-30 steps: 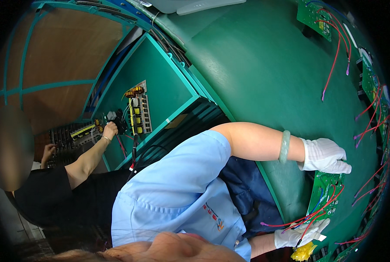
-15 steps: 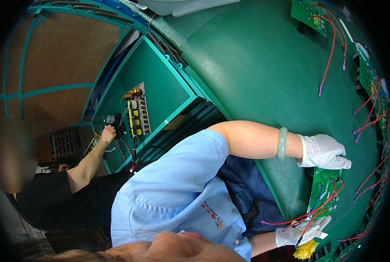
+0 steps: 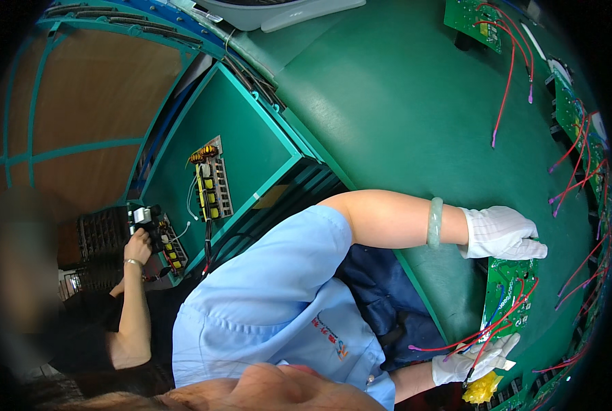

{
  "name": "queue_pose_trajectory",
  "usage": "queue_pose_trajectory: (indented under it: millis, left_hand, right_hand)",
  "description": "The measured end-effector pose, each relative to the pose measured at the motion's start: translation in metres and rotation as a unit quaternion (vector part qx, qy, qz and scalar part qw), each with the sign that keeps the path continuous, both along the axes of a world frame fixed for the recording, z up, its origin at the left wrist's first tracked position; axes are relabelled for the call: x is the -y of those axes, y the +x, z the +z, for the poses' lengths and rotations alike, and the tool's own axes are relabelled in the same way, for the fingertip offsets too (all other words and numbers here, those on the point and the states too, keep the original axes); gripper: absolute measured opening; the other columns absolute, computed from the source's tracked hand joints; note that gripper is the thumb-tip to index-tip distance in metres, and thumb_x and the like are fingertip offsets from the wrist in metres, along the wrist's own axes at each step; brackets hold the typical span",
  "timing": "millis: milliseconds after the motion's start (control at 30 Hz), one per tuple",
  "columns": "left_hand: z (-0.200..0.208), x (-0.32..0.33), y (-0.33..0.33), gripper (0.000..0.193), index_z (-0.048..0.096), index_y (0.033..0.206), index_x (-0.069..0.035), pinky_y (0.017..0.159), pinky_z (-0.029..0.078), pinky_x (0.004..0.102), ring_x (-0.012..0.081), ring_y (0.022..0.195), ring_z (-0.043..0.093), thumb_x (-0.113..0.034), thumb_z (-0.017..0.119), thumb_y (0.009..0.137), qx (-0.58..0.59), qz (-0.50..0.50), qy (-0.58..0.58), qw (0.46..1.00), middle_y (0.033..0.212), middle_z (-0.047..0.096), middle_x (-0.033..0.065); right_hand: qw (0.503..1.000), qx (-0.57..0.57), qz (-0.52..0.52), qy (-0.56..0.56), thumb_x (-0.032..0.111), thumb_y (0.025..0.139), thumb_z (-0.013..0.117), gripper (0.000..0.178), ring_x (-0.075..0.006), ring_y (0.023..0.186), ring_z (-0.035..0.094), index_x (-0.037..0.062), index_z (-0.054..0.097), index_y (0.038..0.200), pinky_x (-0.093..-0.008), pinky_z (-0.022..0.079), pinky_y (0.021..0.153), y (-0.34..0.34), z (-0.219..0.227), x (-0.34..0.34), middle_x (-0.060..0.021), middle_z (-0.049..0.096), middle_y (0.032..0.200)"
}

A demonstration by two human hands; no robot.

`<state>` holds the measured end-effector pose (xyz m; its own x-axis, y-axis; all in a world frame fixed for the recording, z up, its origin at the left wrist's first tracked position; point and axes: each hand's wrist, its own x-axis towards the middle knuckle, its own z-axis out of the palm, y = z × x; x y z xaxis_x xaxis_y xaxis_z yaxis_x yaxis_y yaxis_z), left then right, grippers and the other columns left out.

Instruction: The recorder is assembling components and connecting wires onto a printed circuit board at a factory workbench.

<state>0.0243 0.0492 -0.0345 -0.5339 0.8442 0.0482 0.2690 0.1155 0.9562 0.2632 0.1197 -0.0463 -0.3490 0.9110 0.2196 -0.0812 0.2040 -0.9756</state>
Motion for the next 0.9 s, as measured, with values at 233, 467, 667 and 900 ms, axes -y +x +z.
queue_pose_trajectory:
  millis: [233,467,667,900]
  left_hand:
    - [-0.002,-0.002,-0.002,0.058,0.064,0.084,0.0,0.066,0.046,0.0467,0.0406,0.07,0.059,-0.055,0.047,0.09,-0.019,-0.015,-0.003,1.0,0.071,0.061,0.0219]
    - [-0.003,-0.001,0.0,0.061,0.061,0.081,0.003,0.065,0.044,0.0473,0.0411,0.069,0.058,-0.055,0.046,0.091,-0.015,-0.001,0.026,1.0,0.069,0.059,0.023]
    - [0.0,0.002,-0.003,0.06,0.061,0.082,0.003,0.066,0.044,0.0474,0.0407,0.07,0.058,-0.054,0.046,0.091,-0.035,-0.027,0.003,0.999,0.07,0.059,0.0228]
    - [-0.002,0.0,-0.003,0.062,0.061,0.084,0.003,0.066,0.044,0.0473,0.0407,0.071,0.058,-0.056,0.044,0.091,-0.038,-0.01,0.007,0.999,0.071,0.059,0.0227]
  right_hand:
    - [0.997,-0.034,-0.009,-0.061,0.026,0.096,0.044,0.054,-0.0338,0.132,0.036,-0.0109,0.038,0.134,-0.0432,0.027,0.111,0.005,-0.007,-0.008,-0.0219,0.038,0.142]
    - [0.613,-0.571,0.31,-0.449,0.052,0.097,0.029,0.071,-0.0379,0.134,0.03,-0.0058,0.035,0.138,-0.0462,0.023,0.112,0.028,-0.029,-0.039,-0.0278,0.03,0.144]
    - [0.993,0.012,-0.021,-0.118,0.051,0.098,0.031,0.067,-0.0347,0.135,0.029,-0.0035,0.041,0.136,-0.0458,0.02,0.114,0.011,-0.017,-0.024,-0.0275,0.03,0.144]
    - [0.999,-0.04,0.011,-0.022,0.038,0.097,0.042,0.063,-0.0382,0.134,0.031,-0.0048,0.027,0.14,-0.0482,0.02,0.114,0.01,-0.026,-0.019,-0.0247,0.034,0.143]
